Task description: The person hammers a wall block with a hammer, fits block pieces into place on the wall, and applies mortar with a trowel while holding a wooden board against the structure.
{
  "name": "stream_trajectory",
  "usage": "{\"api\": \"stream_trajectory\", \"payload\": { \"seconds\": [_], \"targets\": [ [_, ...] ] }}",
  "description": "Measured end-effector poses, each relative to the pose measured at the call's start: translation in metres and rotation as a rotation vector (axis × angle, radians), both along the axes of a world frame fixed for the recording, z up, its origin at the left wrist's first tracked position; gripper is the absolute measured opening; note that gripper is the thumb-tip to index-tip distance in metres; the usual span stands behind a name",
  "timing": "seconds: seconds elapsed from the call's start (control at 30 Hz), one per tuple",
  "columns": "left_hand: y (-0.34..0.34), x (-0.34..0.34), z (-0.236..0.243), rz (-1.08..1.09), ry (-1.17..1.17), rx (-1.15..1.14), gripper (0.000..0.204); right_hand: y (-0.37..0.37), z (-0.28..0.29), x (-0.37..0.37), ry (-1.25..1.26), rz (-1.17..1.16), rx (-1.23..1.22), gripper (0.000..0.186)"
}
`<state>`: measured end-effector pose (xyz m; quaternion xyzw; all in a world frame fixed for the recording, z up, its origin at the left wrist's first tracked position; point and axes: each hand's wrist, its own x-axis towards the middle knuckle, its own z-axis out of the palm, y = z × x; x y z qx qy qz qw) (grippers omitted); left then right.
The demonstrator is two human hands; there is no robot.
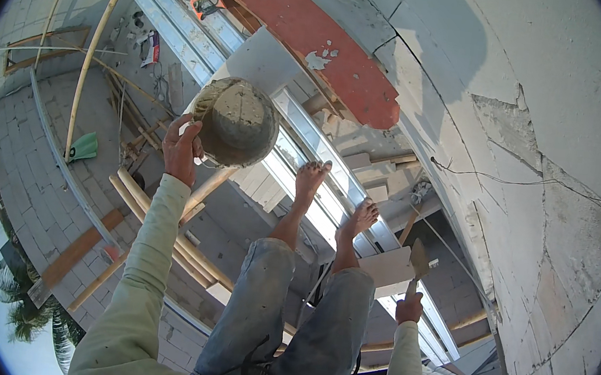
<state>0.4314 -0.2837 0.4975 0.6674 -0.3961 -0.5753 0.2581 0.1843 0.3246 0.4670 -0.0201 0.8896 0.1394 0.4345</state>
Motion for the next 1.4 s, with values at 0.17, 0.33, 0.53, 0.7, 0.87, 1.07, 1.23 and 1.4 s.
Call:
{"api": "stream_trajectory", "payload": {
  "seconds": [0.17,0.33,0.53,0.7,0.87,1.07,1.23,1.4],
  "targets": [
    [-0.038,0.004,-0.021,0.105,0.025,-0.031,0.038,-0.006,0.005,-0.008,0.048,-0.008,-0.044,0.046],
    [-0.060,0.005,-0.035,0.125,-0.013,-0.014,0.037,-0.035,0.007,-0.017,0.071,-0.019,-0.028,0.042],
    [-0.062,0.023,-0.045,0.060,-0.024,-0.060,0.041,-0.099,0.008,-0.036,0.104,-0.048,-0.301,0.037],
    [-0.053,0.018,-0.048,0.020,-0.047,-0.064,0.046,-0.158,-0.002,-0.053,0.108,-0.058,-0.370,0.036],
    [-0.051,0.024,-0.051,-0.075,-0.056,-0.067,0.050,-0.207,-0.021,-0.074,0.124,-0.039,-0.547,0.038],
    [-0.048,0.030,-0.063,-0.299,-0.232,-0.191,0.060,-0.240,-0.056,-0.109,0.156,0.095,-0.686,0.042],
    [-0.034,-0.009,-0.026,-0.451,-0.628,-0.619,0.063,-0.265,-0.084,-0.135,0.146,0.135,-0.718,0.042],
    [-0.008,-0.080,-0.019,-0.692,-0.520,-0.741,0.062,-0.276,-0.100,-0.142,0.088,0.080,-0.635,0.043]
  ]
}}
